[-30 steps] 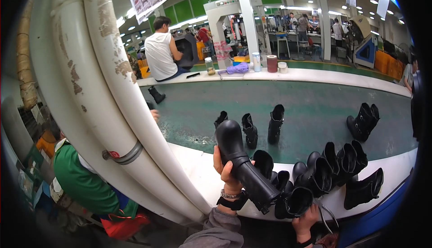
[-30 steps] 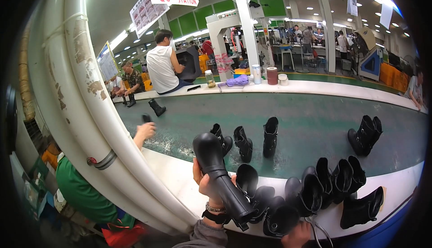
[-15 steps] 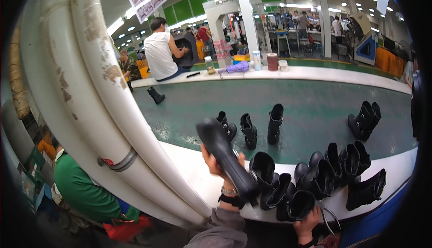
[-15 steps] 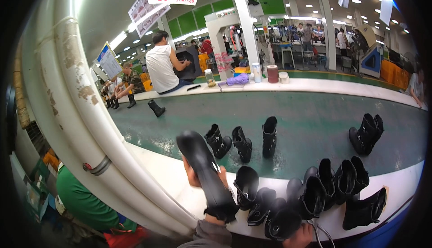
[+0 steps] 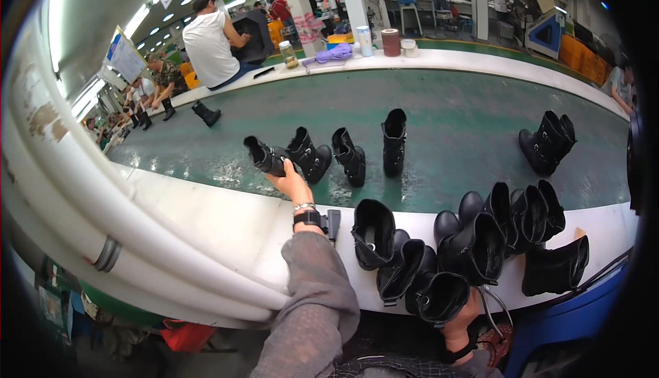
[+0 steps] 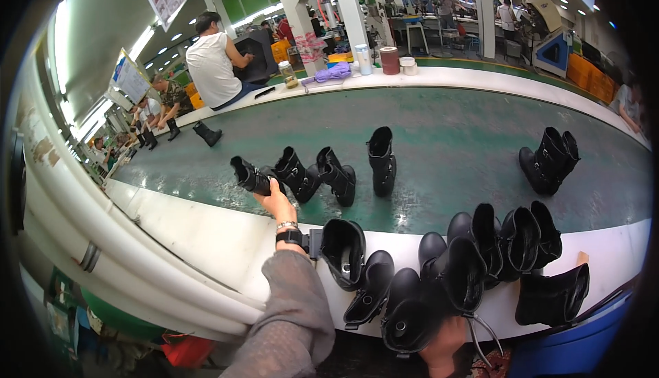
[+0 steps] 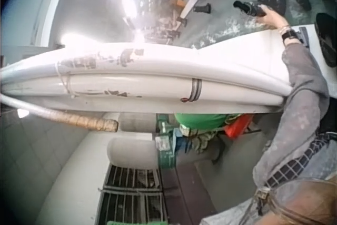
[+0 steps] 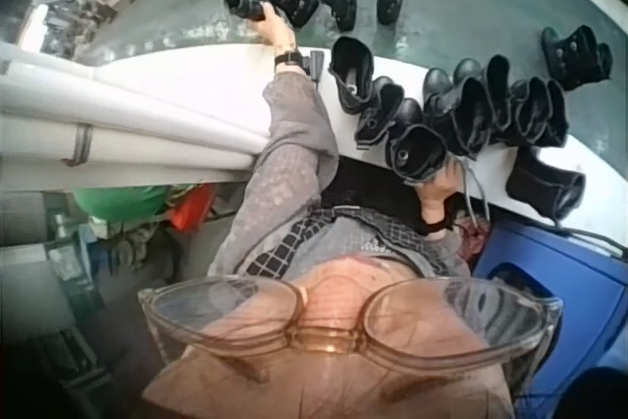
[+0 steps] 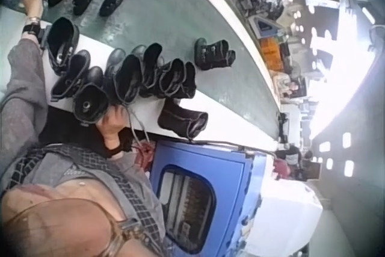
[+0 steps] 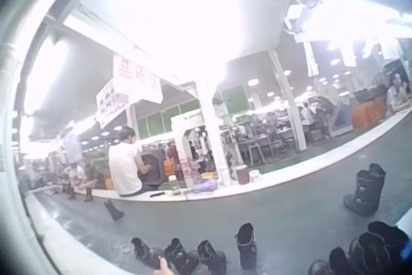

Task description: Inspecting and trimming threads or excess material from black boots on a production line.

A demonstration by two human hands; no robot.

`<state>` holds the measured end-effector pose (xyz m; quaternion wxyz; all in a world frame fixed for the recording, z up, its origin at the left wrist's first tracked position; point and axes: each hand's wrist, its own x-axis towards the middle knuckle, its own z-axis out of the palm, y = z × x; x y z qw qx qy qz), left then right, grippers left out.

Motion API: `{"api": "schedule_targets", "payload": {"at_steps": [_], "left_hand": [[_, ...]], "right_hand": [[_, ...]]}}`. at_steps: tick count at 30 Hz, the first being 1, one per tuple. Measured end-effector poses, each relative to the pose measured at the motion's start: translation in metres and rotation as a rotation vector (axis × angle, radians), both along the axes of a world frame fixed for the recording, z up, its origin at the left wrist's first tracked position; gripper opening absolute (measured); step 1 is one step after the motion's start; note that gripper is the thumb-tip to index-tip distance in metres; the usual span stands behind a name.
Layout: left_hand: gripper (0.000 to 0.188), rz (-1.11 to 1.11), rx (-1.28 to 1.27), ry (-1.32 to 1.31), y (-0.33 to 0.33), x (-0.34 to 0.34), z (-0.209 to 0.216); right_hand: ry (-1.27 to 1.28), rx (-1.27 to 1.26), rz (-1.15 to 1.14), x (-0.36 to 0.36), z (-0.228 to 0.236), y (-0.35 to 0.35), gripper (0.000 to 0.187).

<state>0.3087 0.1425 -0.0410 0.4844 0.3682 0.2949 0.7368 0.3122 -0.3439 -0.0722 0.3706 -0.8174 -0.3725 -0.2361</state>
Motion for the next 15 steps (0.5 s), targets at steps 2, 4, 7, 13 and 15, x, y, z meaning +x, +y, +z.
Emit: {"api": "schedule_targets", "payload": {"at_steps": [2, 4, 7, 13, 15], "left_hand": [[0.049, 0.138, -0.02, 0.268, 0.025, 0.003, -0.014], [0.037, 0.26, -0.313, 0.558, 0.038, 0.002, -0.026], [0.038, 0.106, -0.654, 0.411, 0.036, 0.0, -0.039], [0.039, 0.03, -0.244, 0.802, 0.014, 0.017, -0.033], [0.047, 0.115, -0.312, 0.992, 0.01, 0.022, -0.034]], "right_hand": [[0.021, 0.003, -0.018, 0.0, 0.0, 0.0, 0.044], [0.066, 0.073, 0.016, 0.0, -0.001, -0.001, 0.032], [0.01, 0.01, 0.004, 0.001, -0.004, -0.003, 0.03], [-0.013, -0.02, -0.002, 0.004, -0.015, -0.006, 0.048], [0.003, 0.003, -0.017, 0.002, -0.016, -0.008, 0.047]]}}
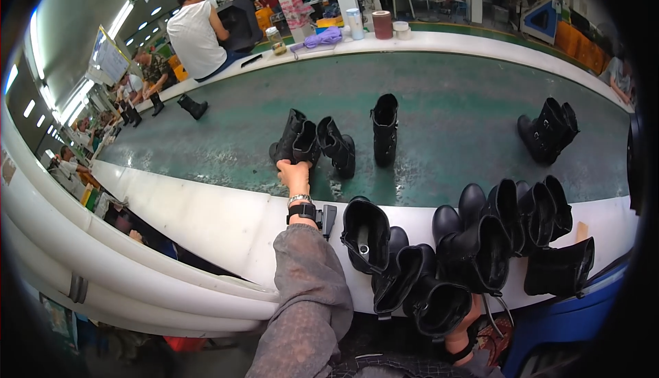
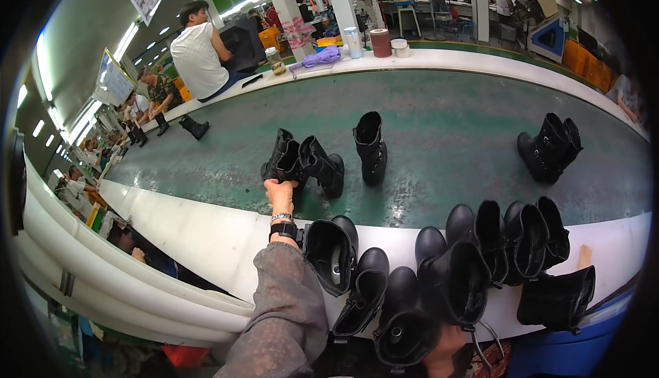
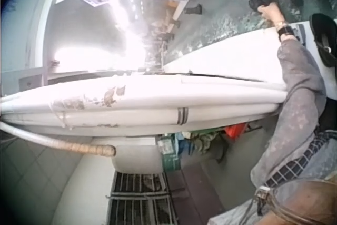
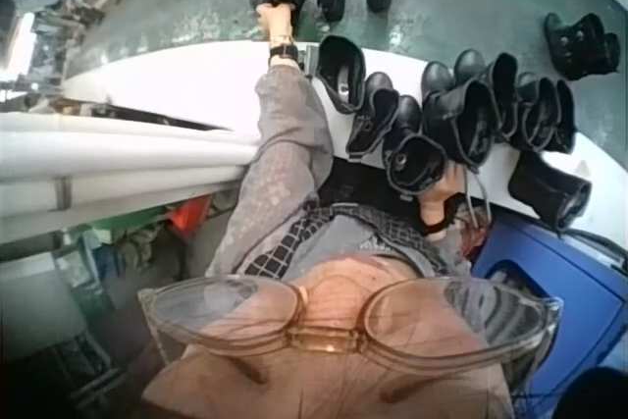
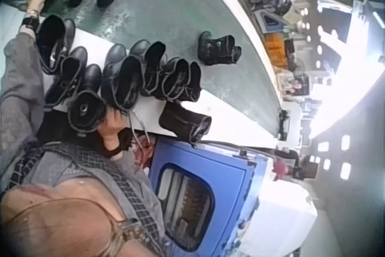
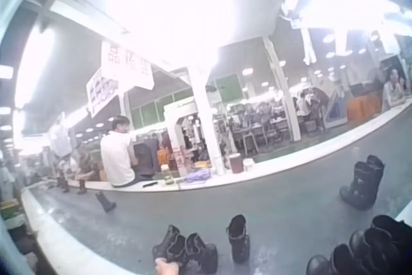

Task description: Inspecting and trimming threads or excess material from black boots on a production line.

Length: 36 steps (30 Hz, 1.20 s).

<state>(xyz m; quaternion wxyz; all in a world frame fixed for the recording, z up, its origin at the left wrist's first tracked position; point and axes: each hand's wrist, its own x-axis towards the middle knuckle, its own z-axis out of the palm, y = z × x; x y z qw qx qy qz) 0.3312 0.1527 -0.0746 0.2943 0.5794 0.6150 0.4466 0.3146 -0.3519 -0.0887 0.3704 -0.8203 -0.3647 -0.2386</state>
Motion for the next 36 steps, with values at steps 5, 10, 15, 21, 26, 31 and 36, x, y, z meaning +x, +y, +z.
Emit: {"api": "schedule_targets", "payload": {"at_steps": [5, 10, 15, 21, 26, 31, 36], "left_hand": [[0.057, -0.246, 0.054, -0.129, 0.008, 0.002, -0.011], [0.061, -0.185, -0.155, -0.632, 0.019, 0.003, -0.014], [0.066, -0.381, -0.047, -0.451, 0.013, 0.003, -0.012], [0.06, -0.449, -0.065, -0.265, 0.009, 0.006, -0.013], [0.054, -0.576, -0.593, -1.06, 0.003, -0.009, -0.006], [0.056, -0.858, -0.402, -1.503, -0.021, -0.015, 0.034], [0.063, -1.405, -0.38, -1.758, -0.064, -0.033, 0.08]], "right_hand": [[0.271, -0.043, -0.019, -0.008, 0.002, -0.007, 0.041], [0.057, -0.041, 0.013, -0.004, 0.004, -0.002, 0.042], [0.0, -0.048, 0.017, 0.001, 0.002, 0.003, 0.043], [-0.052, -0.058, 0.03, 0.002, -0.004, 0.0, 0.044], [-0.096, -0.066, 0.047, 0.005, 0.0, 0.003, 0.045], [-0.075, -0.002, 0.021, 0.001, 0.014, 0.008, 0.045], [-0.104, 0.055, 0.076, 0.0, 0.012, 0.006, 0.046]]}}
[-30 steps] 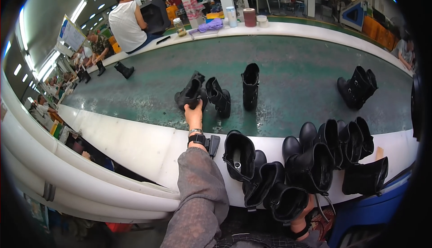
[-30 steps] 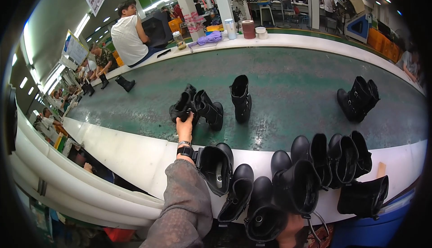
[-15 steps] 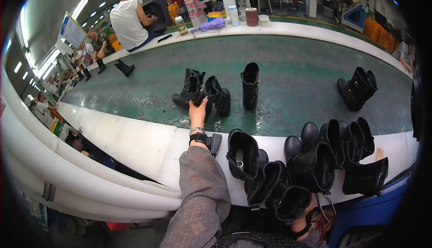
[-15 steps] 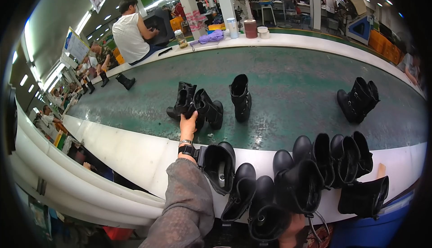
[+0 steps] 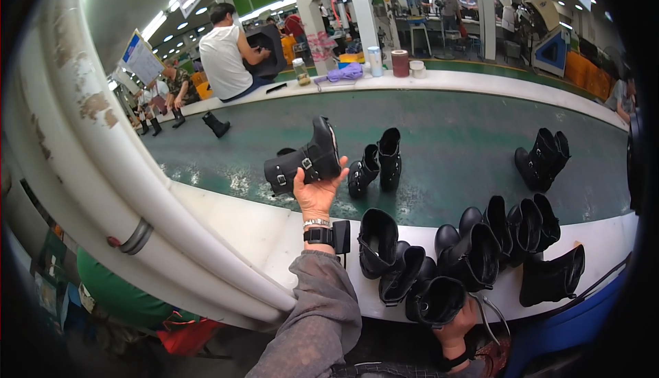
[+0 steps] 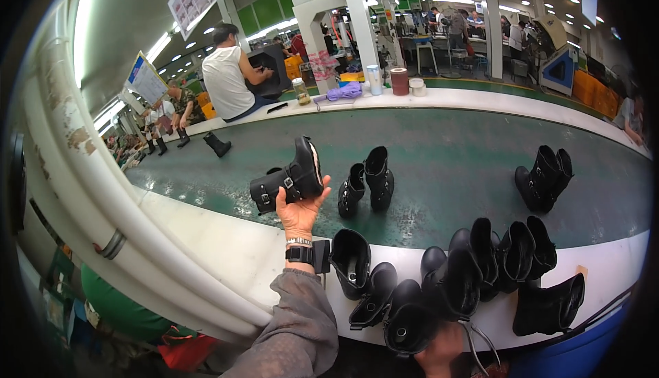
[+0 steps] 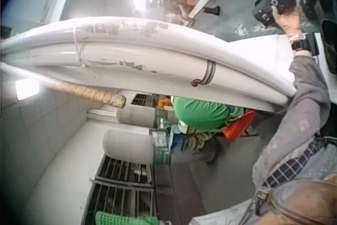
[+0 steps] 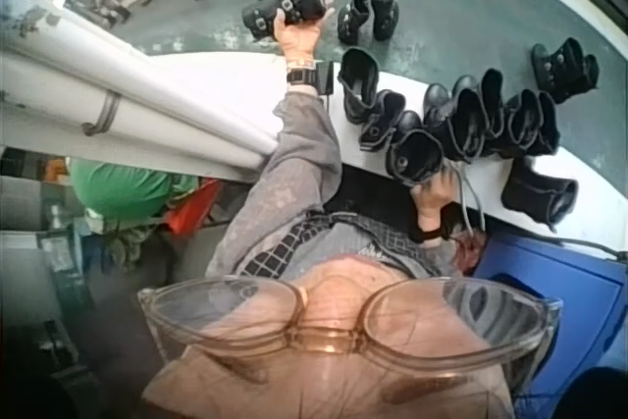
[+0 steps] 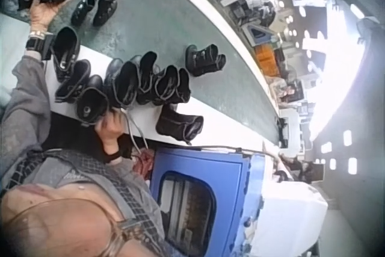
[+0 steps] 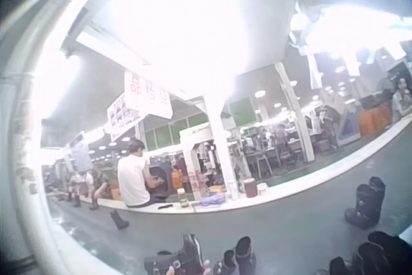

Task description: Inspecting and trimming threads or excess material from black boots on a production line.

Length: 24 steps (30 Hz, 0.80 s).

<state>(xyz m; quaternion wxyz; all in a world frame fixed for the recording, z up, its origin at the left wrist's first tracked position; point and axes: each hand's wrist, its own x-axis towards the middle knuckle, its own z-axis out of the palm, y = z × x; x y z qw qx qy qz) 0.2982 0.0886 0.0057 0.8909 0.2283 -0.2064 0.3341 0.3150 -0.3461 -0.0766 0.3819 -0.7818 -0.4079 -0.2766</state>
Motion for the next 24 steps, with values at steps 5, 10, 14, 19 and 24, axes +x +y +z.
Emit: {"api": "schedule_targets", "payload": {"at_steps": [5, 10, 14, 19, 24], "left_hand": [[0.063, 0.124, -0.021, 0.032, -0.05, -0.008, 0.014], [0.076, 1.075, 0.573, 0.37, -0.099, -0.03, 0.014], [0.08, 1.285, 0.733, 0.208, -0.121, -0.037, 0.021], [0.081, 1.616, 0.994, 0.222, -0.134, -0.051, 0.021], [0.085, 1.627, 0.96, 0.184, -0.14, -0.054, 0.011]], "right_hand": [[0.014, 0.025, -0.013, 0.004, -0.017, -0.004, 0.034], [0.043, 0.035, -0.035, 0.002, -0.021, -0.004, 0.04], [0.026, 0.04, -0.044, -0.001, -0.014, -0.002, 0.033], [0.026, 0.04, -0.05, -0.002, -0.009, -0.002, 0.032], [0.037, 0.016, -0.039, -0.002, -0.009, -0.002, 0.032]]}}
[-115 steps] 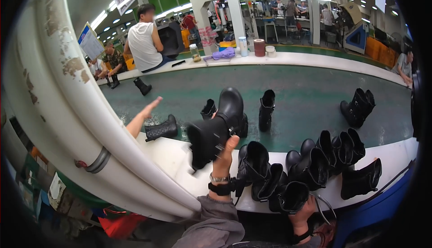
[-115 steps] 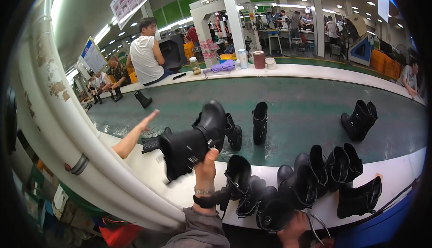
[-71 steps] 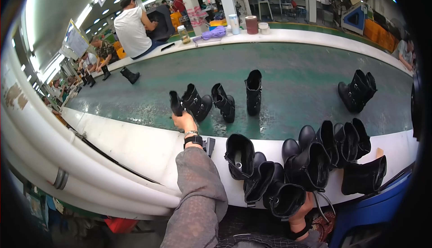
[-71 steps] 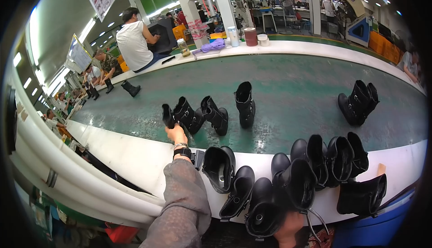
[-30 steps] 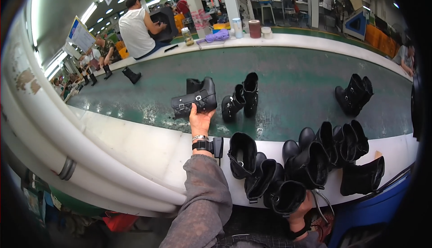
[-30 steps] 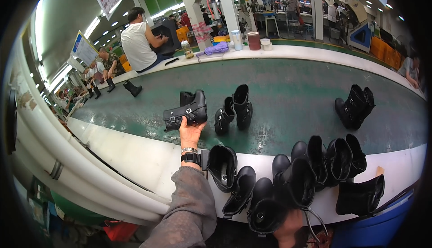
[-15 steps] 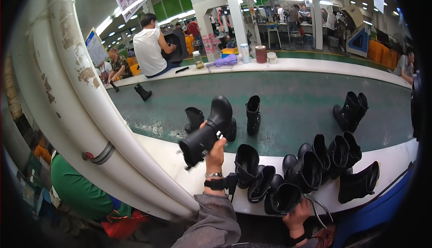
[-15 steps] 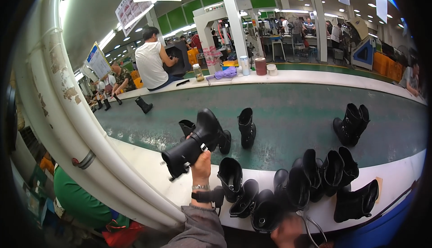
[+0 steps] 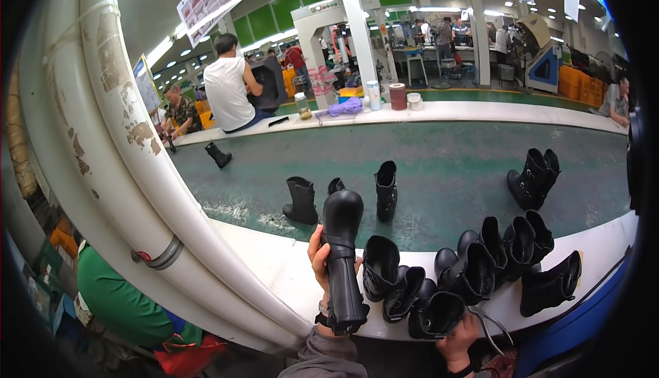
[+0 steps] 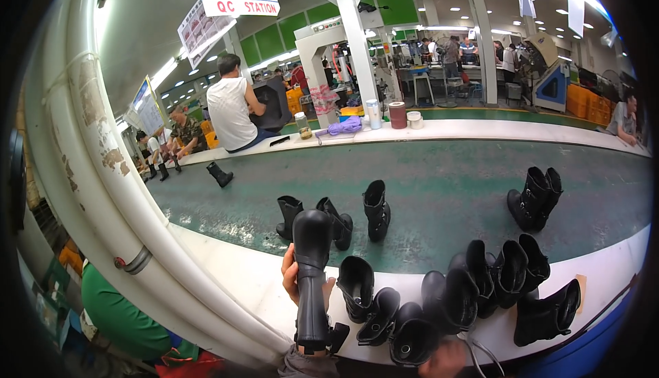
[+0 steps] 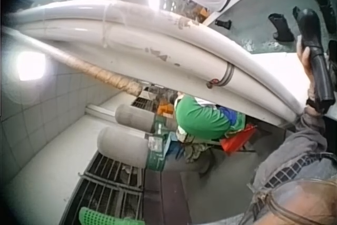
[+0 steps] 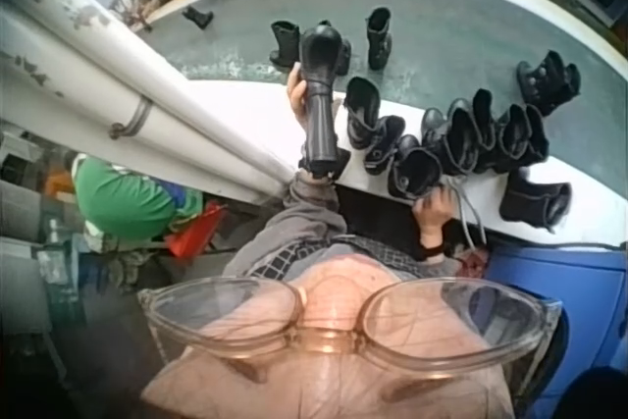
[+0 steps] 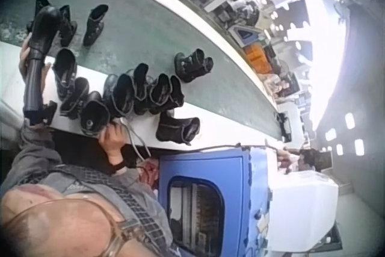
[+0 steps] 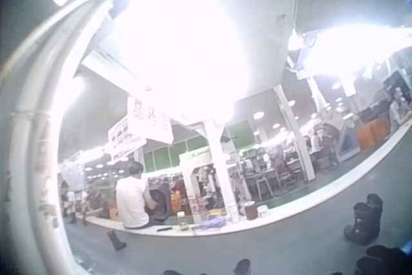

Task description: Inspecting and trimming threads or excess material from black boots on a production line.

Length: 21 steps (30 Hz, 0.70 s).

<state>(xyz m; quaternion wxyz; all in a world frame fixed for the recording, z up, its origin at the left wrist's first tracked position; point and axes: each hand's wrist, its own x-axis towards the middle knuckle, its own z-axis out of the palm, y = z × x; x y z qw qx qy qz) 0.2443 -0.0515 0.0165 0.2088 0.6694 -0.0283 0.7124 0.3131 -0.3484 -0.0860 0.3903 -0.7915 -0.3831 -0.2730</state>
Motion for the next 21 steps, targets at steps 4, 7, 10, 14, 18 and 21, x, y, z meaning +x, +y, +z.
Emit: {"api": "schedule_targets", "payload": {"at_steps": [4, 7, 10, 14, 18, 21], "left_hand": [[0.073, 0.05, -0.004, -0.106, -0.008, 0.004, -0.007], [0.071, 0.058, -0.071, -0.195, -0.016, 0.004, -0.012], [0.071, 0.06, -0.007, -0.231, -0.019, 0.0, -0.012], [0.085, 0.198, 0.144, -0.134, -0.013, -0.007, -0.001], [0.071, 0.267, -0.085, -0.017, -0.004, -0.003, 0.011], [0.057, -0.047, -0.872, 0.026, 0.02, 0.007, 0.015]], "right_hand": [[-0.008, -0.013, -0.006, 0.0, 0.001, 0.0, 0.036], [-0.006, -0.004, -0.004, 0.0, 0.001, 0.0, 0.038], [0.006, -0.03, -0.002, -0.001, 0.0, -0.001, 0.04], [0.002, -0.029, -0.026, -0.001, -0.001, -0.001, 0.044], [0.03, -0.016, -0.014, -0.001, 0.002, 0.001, 0.045], [-0.098, 0.019, -0.025, 0.0, 0.008, 0.003, 0.028]]}}
